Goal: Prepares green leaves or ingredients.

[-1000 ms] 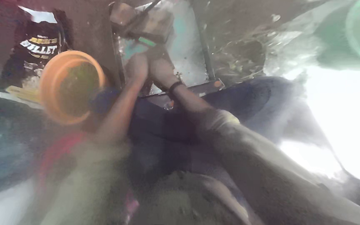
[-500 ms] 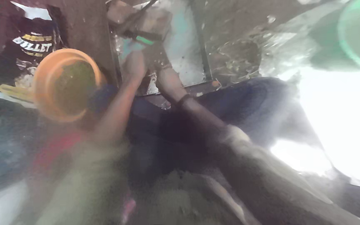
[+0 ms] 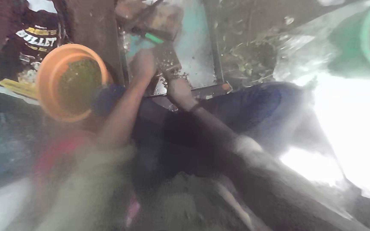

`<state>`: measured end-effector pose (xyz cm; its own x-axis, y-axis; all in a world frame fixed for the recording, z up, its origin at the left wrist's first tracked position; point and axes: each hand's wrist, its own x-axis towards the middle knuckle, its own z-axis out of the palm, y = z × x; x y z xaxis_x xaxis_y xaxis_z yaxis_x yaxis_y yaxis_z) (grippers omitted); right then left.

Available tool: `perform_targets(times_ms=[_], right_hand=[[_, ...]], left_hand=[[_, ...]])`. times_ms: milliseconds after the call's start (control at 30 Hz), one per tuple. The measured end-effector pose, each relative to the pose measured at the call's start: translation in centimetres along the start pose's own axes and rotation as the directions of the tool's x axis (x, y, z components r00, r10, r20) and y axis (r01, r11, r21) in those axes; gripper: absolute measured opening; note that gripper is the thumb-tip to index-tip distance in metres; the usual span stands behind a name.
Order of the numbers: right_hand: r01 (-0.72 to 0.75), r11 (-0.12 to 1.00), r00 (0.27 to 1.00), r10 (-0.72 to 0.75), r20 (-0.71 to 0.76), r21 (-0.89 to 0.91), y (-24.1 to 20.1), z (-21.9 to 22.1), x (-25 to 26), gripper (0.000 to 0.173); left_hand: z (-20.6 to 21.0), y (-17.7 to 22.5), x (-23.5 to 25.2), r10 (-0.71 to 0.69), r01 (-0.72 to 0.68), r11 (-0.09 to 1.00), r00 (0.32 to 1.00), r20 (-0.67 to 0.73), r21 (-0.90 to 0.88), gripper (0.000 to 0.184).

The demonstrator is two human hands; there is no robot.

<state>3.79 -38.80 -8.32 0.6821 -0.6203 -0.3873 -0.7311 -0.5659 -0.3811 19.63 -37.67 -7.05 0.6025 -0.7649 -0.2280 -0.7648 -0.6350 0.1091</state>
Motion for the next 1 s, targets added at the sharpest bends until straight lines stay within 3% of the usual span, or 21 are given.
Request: perform_targets(times_ms=[67, 167, 400, 600, 700, 767, 867, 1000], right_hand=[[0.016, 1.0, 1.0, -0.016, -0.01, 0.017, 0.4, -0.8, -1.1, 0.053], [0.005, 0.987, 1.0, -0.002, -0.017, 0.16, -0.8, -4.3, -2.9, 0.029], [0.087, 0.996, 0.996, -0.087, -0.004, 0.024, -3.4, -3.3, 4.2, 0.023], [0.052, 0.999, 0.998, -0.053, 0.034, 0.014, -2.8, -2.0, 3.4, 0.032], [0.047, 0.999, 0.999, -0.047, -0.017, -0.005, -1.4, -0.7, 1.3, 0.035], [0.062, 0.998, 0.998, -0.062, -0.024, 0.014, 0.0, 0.0, -0.7, 0.049], [0.065, 0.992, 0.997, -0.06, -0.043, 0.111, 0.8, -0.9, -3.5, 0.044], [0.003, 1.0, 1.0, -0.003, -0.008, 0.025, 0.4, -1.7, -0.8, 0.058]], left_hand=[[-0.2, 0.1, -0.2, 0.013, -0.013, 0.999, 1.0, 0.005, -0.03, 0.02], [-0.9, 0.0, -0.9, -0.015, 0.016, 0.997, 1.0, 0.019, -0.074, 0.024], [-0.5, 0.2, -1.6, -0.069, 0.069, 0.998, 0.997, 0.021, -0.009, 0.022], [0.1, -0.2, -0.9, -0.029, 0.03, 0.999, 0.999, 0.039, -0.013, 0.021], [-0.4, 0.1, -0.6, 0.009, -0.009, 1.0, 1.0, 0.029, -0.004, 0.019], [-1.0, 0.3, -0.7, 0.016, -0.016, 1.0, 1.0, 0.027, -0.017, 0.021], [-0.9, 0.2, -1.1, 0.022, -0.021, 0.999, 1.0, 0.019, -0.047, 0.023], [-0.6, -0.3, -0.9, -0.04, 0.04, 0.998, 0.999, 0.001, -0.057, 0.024]])
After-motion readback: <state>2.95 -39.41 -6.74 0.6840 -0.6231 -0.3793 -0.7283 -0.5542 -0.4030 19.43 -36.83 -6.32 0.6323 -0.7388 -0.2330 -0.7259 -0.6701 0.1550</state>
